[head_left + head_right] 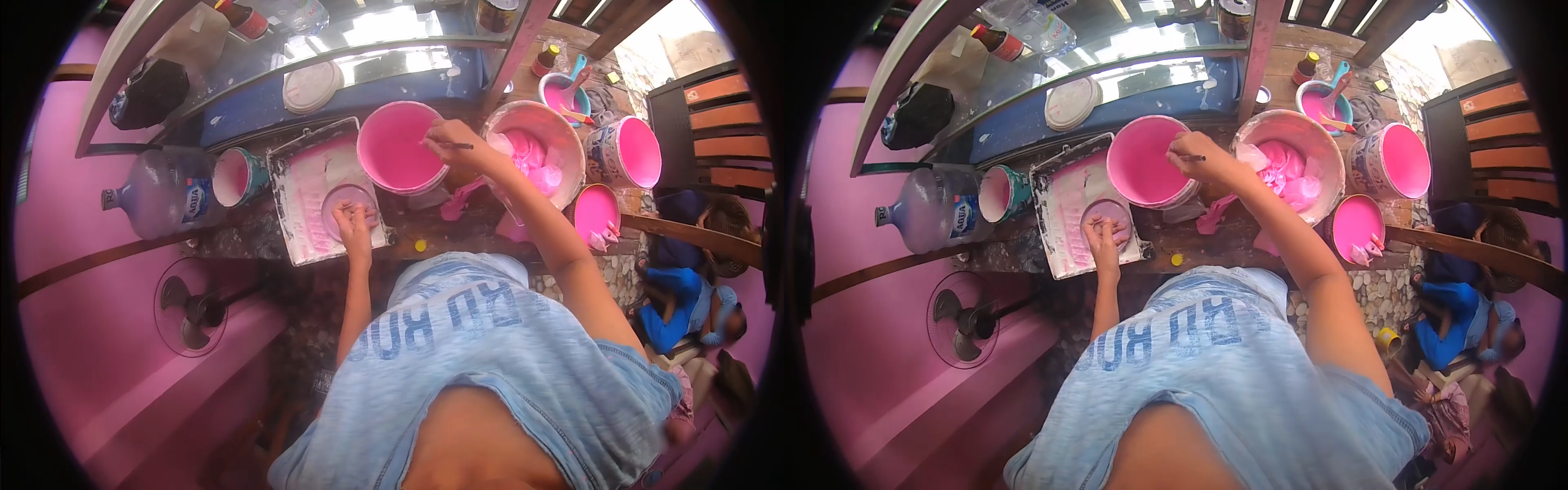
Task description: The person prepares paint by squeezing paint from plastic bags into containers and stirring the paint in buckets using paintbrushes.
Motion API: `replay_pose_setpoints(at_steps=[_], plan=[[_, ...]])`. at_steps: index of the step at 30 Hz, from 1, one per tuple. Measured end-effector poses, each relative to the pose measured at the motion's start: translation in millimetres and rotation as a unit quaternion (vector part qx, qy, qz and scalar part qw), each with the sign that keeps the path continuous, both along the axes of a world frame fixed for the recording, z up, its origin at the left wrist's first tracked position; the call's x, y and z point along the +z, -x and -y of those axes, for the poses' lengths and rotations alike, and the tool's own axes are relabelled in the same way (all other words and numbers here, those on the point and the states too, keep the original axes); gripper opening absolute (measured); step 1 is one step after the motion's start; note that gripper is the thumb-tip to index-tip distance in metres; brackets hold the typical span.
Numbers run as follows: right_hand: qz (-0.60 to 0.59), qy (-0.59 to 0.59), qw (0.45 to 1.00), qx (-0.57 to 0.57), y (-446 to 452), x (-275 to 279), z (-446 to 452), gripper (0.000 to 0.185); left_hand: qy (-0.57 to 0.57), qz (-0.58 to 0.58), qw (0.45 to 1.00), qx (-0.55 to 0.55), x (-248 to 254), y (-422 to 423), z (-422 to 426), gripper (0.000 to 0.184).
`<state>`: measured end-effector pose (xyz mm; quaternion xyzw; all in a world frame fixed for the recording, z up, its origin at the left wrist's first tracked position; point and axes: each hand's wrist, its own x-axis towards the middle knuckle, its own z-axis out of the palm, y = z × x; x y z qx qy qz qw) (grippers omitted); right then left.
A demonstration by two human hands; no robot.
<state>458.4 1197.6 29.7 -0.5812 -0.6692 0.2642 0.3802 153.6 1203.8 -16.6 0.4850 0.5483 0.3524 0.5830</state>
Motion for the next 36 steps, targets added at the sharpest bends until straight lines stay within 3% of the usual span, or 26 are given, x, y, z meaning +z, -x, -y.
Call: replay_pose_setpoints(at_steps=[3,6,7,11,15,16,18,19,22,23,26,27,30,34,36], plan=[[-0.018,0.038,0.995,0.088,-1,4,6,0.022,-0.012,-0.008,1.000,-0.003,5,-6,7,0.032],[-0.017,0.132,0.991,0.006,-21,19,11,0.022,-0.014,-0.012,1.000,0.002,6,-10,16,0.034],[0.072,0.027,0.997,0.006,-26,3,3,0.021,-0.012,-0.013,1.000,0.002,6,-12,17,0.034],[-0.003,-0.068,0.997,0.048,-5,3,-9,0.019,-0.010,0.000,1.000,-0.006,15,-25,22,0.035],[0.004,0.166,0.976,0.143,-14,18,2,0.023,-0.023,0.019,1.000,0.000,19,-25,22,0.037],[-0.033,0.167,0.977,0.130,-22,11,3,0.024,-0.025,0.023,0.999,0.003,19,-24,23,0.038],[0.030,0.181,0.982,0.047,-26,29,-4,0.023,-0.021,0.018,1.000,0.006,17,-22,24,0.037],[0.005,0.055,0.998,0.011,-23,17,-7,0.018,-0.019,0.015,1.000,0.006,16,-22,24,0.037],[0.056,-0.070,0.996,0.016,-5,-10,-24,0.019,-0.032,0.026,0.999,0.000,19,-27,24,0.036],[0.005,-0.059,0.996,0.060,4,-4,-18,0.021,-0.037,0.034,0.999,0.010,20,-28,22,0.036],[0.007,0.093,0.992,0.091,5,23,-2,0.023,-0.062,0.047,0.997,0.027,18,-34,18,0.035],[0.006,0.098,0.994,0.056,3,43,6,0.027,-0.079,0.042,0.996,0.026,16,-32,14,0.035],[-0.017,-0.048,0.999,0.005,-1,81,21,0.031,-0.101,0.024,0.994,0.032,17,-32,10,0.033],[0.019,0.046,0.997,-0.052,-17,77,44,0.035,-0.105,0.025,0.994,0.030,16,-34,10,0.031],[-0.054,-0.047,0.992,-0.108,-7,91,47,0.044,-0.127,0.017,0.992,0.020,13,-35,7,0.031]])
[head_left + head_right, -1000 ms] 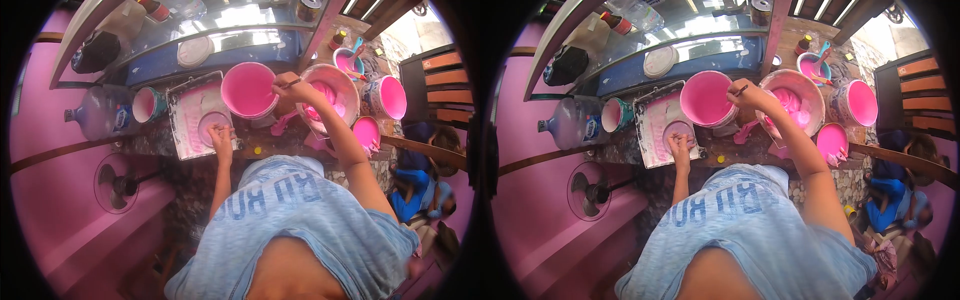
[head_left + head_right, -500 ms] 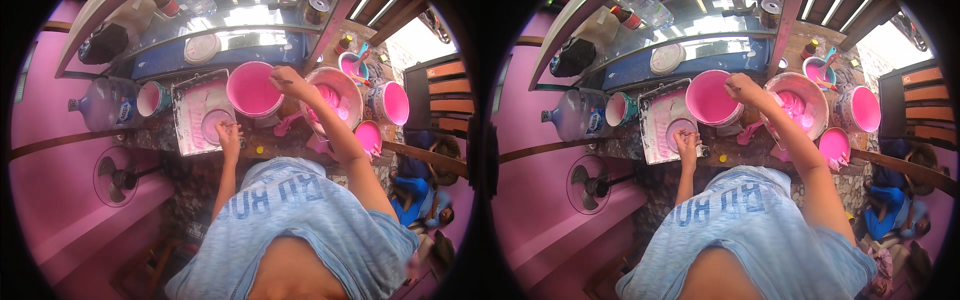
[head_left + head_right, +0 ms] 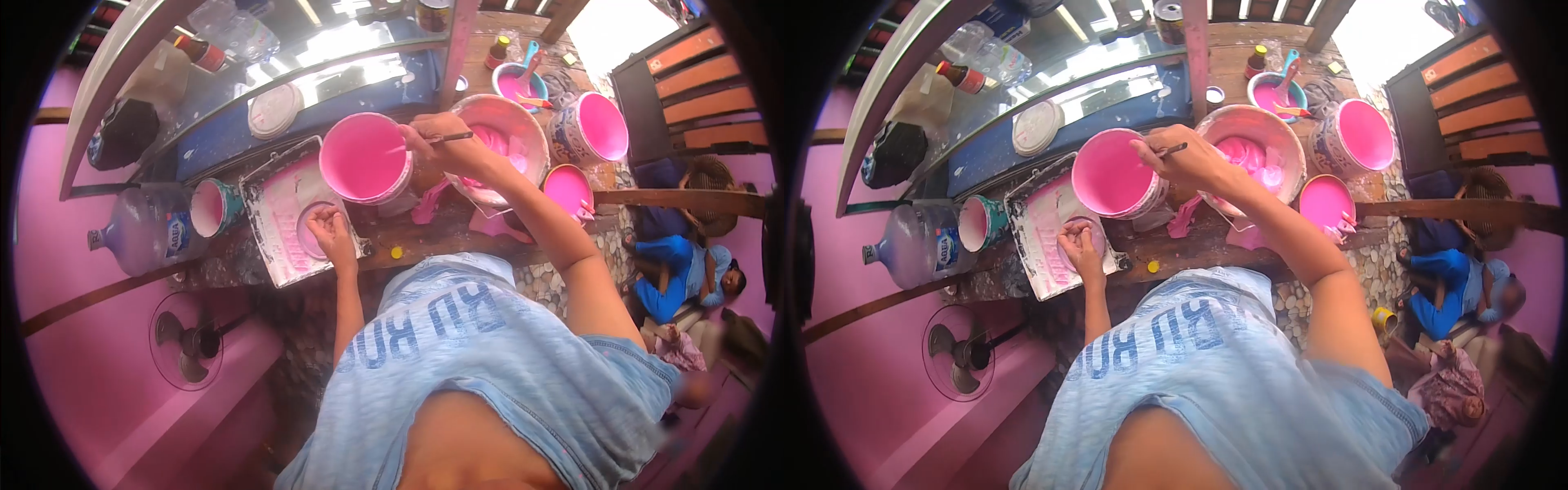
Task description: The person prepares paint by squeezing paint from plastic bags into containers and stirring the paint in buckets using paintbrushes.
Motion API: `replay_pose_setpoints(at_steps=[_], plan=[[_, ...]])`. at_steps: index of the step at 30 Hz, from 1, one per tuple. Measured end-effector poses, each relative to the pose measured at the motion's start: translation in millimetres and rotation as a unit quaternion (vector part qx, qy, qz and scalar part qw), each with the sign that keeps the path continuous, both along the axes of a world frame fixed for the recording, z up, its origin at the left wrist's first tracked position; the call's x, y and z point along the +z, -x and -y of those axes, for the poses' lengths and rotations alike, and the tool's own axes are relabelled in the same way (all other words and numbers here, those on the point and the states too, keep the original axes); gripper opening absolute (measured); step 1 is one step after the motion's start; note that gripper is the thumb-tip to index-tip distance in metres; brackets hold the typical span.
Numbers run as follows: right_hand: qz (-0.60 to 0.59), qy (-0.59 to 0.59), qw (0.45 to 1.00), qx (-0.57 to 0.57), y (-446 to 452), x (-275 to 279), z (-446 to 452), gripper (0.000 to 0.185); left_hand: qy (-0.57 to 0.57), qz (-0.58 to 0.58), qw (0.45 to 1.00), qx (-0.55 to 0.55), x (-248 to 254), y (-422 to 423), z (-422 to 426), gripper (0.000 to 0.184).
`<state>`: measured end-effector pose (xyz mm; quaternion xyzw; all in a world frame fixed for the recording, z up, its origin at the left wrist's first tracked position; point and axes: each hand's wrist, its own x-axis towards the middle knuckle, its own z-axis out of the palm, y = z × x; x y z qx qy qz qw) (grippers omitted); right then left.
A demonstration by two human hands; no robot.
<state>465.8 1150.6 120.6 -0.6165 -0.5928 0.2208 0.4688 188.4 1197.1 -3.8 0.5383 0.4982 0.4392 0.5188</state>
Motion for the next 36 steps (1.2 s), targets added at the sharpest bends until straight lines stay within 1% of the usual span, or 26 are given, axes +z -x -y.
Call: replay_pose_setpoints(at_steps=[1,2,5,6,8,9,11,12,13,14,15,16,17,18,19,21,22,24,26,27,28,29,30,32,35,36], plan=[[0.038,0.005,0.999,-0.004,0,-9,-1,0.045,-0.020,0.007,1.000,-0.006,-2,0,-1,0.032],[0.074,0.012,0.997,-0.007,-1,-18,-2,0.045,-0.036,-0.020,0.999,-0.021,4,-4,-1,0.033],[0.077,0.109,0.991,-0.008,11,-1,1,0.045,-0.106,-0.082,0.989,-0.062,34,-23,-3,0.035],[0.112,0.082,0.990,-0.023,18,-5,-1,0.044,-0.137,-0.118,0.979,-0.095,48,-34,-2,0.034],[0.156,0.101,0.983,-0.011,30,-7,-5,0.046,-0.200,-0.193,0.948,-0.156,79,-53,2,0.032],[0.158,0.105,0.982,0.007,35,-10,-8,0.044,-0.225,-0.173,0.943,-0.174,89,-66,4,0.023],[0.166,0.114,0.979,0.040,42,-23,-12,0.040,-0.208,-0.207,0.935,-0.197,83,-73,1,0.025],[0.147,0.094,0.984,0.022,45,-29,-11,0.037,-0.200,-0.222,0.932,-0.206,77,-75,-1,0.026],[0.129,0.073,0.989,0.005,49,-34,-10,0.034,-0.195,-0.204,0.941,-0.184,63,-77,-5,0.024],[0.111,0.052,0.992,-0.012,48,-31,-8,0.033,-0.190,-0.186,0.946,-0.188,60,-80,-7,0.024],[0.106,0.116,0.988,0.011,44,-28,-7,0.037,-0.184,-0.169,0.949,-0.192,58,-81,-6,0.023],[0.080,0.108,0.991,0.023,40,-26,-2,0.040,-0.177,-0.153,0.952,-0.195,56,-82,-5,0.023],[0.054,0.099,0.993,0.035,34,-23,6,0.044,-0.211,-0.156,0.947,-0.186,59,-86,-4,0.017],[0.028,0.089,0.995,0.048,28,-19,15,0.048,-0.211,-0.169,0.947,-0.173,65,-89,-3,0.015],[0.069,0.116,0.990,0.032,19,-13,25,0.059,-0.213,-0.182,0.947,-0.159,71,-93,-1,0.013],[0.013,0.119,0.993,-0.012,-6,-10,50,0.052,-0.214,-0.190,0.951,-0.115,74,-97,-1,0.006],[-0.014,0.122,0.992,-0.032,-21,-10,64,0.049,-0.205,-0.186,0.957,-0.092,71,-95,-2,0.006],[-0.011,0.079,0.988,-0.132,-58,-40,98,0.033,-0.184,-0.175,0.966,-0.048,59,-87,-9,0.007],[-0.038,0.103,0.950,-0.292,-98,-35,143,0.024,-0.146,-0.170,0.974,-0.015,51,-79,-12,0.007],[-0.020,0.067,0.927,-0.368,-122,-43,167,0.024,-0.136,-0.156,0.978,0.001,47,-76,-12,0.007],[0.002,0.091,0.891,-0.445,-147,-49,196,0.027,-0.126,-0.145,0.981,0.017,43,-74,-12,0.007],[-0.013,0.062,0.866,-0.496,-169,-62,226,0.029,-0.113,-0.122,0.986,0.031,38,-73,-12,0.008],[-0.075,0.051,0.839,-0.536,-178,-52,249,0.033,-0.113,-0.116,0.986,0.028,34,-72,-13,0.008],[-0.209,0.046,0.799,-0.562,-193,-66,301,0.035,-0.111,-0.111,0.987,0.023,33,-68,-12,0.009],[-0.134,0.157,0.785,-0.583,-171,-106,351,0.036,-0.113,-0.128,0.985,0.022,33,-71,-10,0.009],[-0.177,0.178,0.765,-0.593,-154,-113,357,0.044,-0.115,-0.133,0.984,0.022,33,-73,-9,0.010]])
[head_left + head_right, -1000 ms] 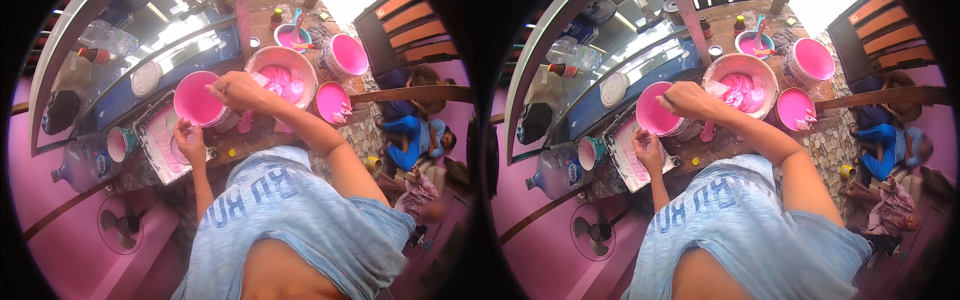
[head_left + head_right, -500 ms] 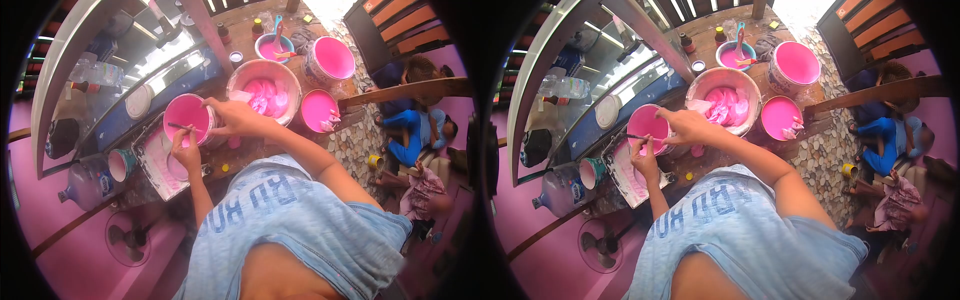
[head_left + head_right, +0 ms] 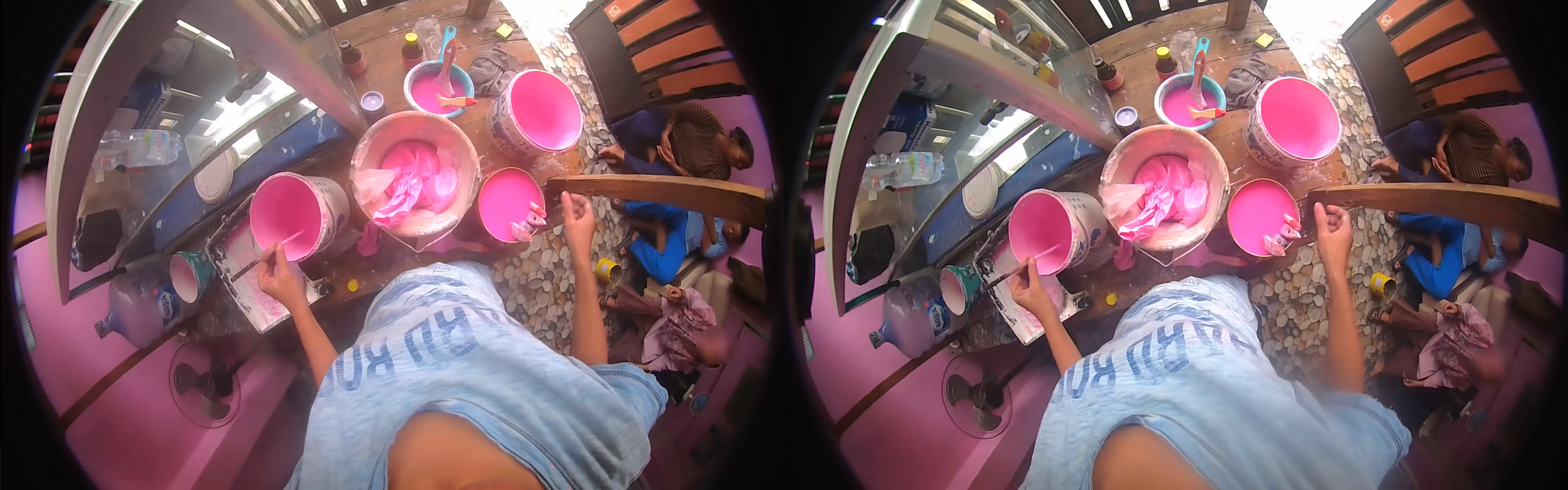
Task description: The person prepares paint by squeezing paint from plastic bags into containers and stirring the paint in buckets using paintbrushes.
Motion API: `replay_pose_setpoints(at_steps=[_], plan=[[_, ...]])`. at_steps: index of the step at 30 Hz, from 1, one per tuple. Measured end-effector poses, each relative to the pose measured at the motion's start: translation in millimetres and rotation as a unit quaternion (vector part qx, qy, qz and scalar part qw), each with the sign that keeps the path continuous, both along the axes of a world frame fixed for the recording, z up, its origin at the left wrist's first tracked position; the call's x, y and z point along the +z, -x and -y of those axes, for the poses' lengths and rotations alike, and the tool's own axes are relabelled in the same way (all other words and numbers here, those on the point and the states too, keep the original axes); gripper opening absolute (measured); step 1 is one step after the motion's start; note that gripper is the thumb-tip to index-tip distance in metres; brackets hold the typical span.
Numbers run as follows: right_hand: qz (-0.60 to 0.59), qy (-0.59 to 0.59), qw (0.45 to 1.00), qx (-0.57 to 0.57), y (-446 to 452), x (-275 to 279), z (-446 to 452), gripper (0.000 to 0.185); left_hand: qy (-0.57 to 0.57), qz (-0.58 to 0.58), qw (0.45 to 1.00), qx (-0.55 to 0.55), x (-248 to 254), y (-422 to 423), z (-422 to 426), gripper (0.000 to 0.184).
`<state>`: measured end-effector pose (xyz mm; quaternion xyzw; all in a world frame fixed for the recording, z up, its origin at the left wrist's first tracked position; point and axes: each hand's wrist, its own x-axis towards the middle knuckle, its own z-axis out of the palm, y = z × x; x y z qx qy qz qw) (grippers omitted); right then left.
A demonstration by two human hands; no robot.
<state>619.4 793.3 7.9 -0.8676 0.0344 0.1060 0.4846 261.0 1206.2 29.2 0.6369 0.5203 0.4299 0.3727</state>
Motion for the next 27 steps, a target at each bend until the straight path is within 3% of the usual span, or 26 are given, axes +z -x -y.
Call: replay_pose_setpoints(at_steps=[3,4,8,11,17,23,27], plan=[[-0.146,-0.108,0.976,-0.118,60,-27,4,0.079,0.001,0.008,1.000,0.005,-1,-5,-1,0.010],[-0.153,-0.146,0.970,-0.118,80,-40,0,0.083,0.001,0.002,1.000,0.006,-2,-4,0,0.010],[-0.106,-0.208,0.957,-0.174,119,-63,-45,0.070,0.009,0.022,1.000,0.000,1,-12,0,0.010],[-0.093,-0.184,0.958,-0.201,116,-70,-56,0.061,0.023,0.022,0.999,-0.006,2,-12,0,0.009],[-0.060,-0.229,0.963,-0.132,126,-59,-51,0.050,0.036,0.029,0.999,-0.016,4,-10,-3,0.010],[-0.194,-0.318,0.914,-0.161,133,-38,-42,0.043,0.039,0.037,0.998,-0.034,0,-8,-11,0.011],[-0.211,-0.348,0.899,-0.159,129,-29,-48,0.046,0.022,0.061,0.996,-0.056,-4,-5,-17,0.010]])
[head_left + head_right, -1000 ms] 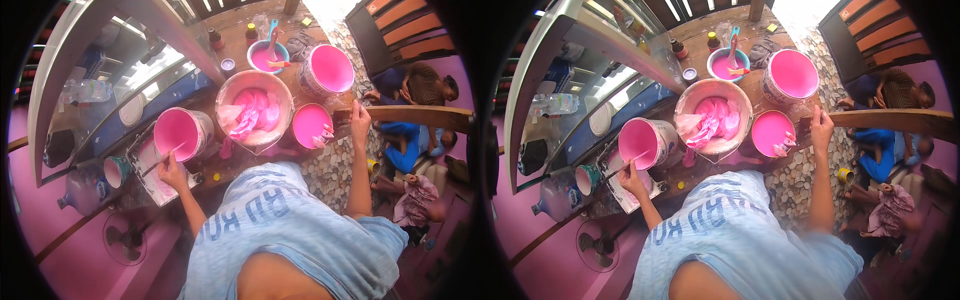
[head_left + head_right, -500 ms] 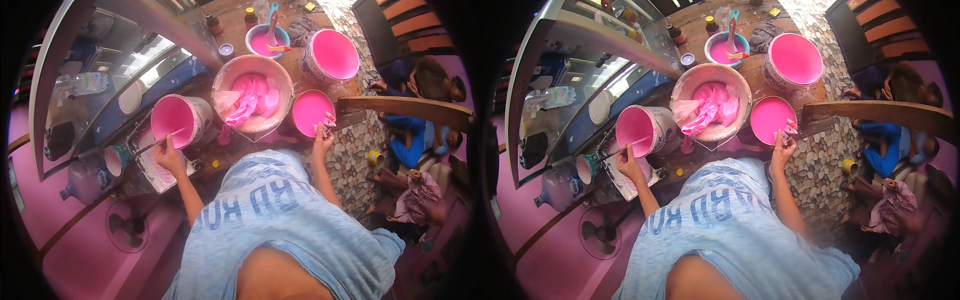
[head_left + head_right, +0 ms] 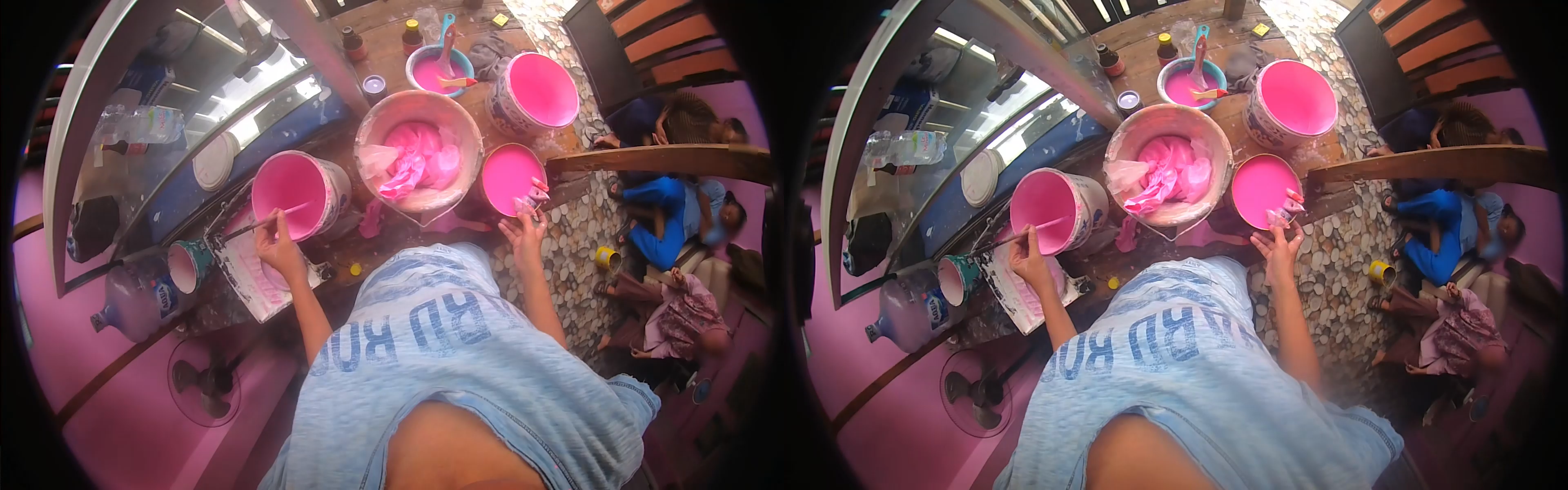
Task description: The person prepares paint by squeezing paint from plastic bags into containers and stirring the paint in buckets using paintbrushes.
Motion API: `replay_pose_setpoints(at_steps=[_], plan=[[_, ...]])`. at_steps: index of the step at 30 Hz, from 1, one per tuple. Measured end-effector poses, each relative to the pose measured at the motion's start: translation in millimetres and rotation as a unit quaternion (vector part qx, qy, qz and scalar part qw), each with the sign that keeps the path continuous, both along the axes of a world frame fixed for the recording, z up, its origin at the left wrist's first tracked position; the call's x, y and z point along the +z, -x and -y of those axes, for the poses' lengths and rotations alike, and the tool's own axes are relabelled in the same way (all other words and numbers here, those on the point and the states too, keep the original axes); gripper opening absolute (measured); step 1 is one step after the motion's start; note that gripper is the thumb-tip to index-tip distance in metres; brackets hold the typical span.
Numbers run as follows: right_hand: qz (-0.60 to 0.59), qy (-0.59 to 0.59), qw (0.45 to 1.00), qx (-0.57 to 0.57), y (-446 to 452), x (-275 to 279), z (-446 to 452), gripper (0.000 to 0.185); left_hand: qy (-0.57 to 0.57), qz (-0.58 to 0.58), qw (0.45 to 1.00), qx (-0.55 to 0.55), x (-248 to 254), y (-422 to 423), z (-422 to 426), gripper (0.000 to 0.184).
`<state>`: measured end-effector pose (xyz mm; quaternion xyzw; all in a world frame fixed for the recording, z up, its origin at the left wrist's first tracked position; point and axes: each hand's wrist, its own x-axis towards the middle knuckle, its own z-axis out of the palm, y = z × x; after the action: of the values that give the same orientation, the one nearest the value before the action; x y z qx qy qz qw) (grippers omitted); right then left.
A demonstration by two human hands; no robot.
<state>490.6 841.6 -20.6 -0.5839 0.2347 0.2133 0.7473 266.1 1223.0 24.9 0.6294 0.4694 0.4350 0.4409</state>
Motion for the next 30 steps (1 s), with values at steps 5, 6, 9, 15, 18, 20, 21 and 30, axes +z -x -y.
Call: replay_pose_setpoints(at_steps=[5,6,9,15,18,20,21,30], plan=[[-0.071,-0.063,0.990,0.103,-14,8,7,0.042,0.003,0.018,1.000,0.001,1,2,0,0.009],[-0.084,-0.079,0.987,0.115,-19,5,10,0.038,0.006,0.018,1.000,0.002,0,4,0,0.009],[-0.111,-0.108,0.978,0.139,-30,-2,12,0.030,0.005,0.004,1.000,0.004,0,5,2,0.009],[-0.129,-0.110,0.977,0.126,-31,9,0,0.030,0.007,0.015,1.000,0.000,-4,5,4,0.010],[-0.135,-0.122,0.977,0.108,-34,6,-2,0.032,0.001,0.014,1.000,0.001,-2,5,5,0.010],[-0.136,-0.153,0.974,0.094,-35,-7,1,0.033,-0.005,0.017,1.000,0.003,0,4,5,0.010],[-0.128,-0.144,0.978,0.077,-34,-11,1,0.032,-0.002,0.018,1.000,0.004,0,4,5,0.010],[-0.070,-0.116,0.990,0.050,-29,-26,4,0.027,0.015,0.017,1.000,0.012,0,10,4,0.007]])
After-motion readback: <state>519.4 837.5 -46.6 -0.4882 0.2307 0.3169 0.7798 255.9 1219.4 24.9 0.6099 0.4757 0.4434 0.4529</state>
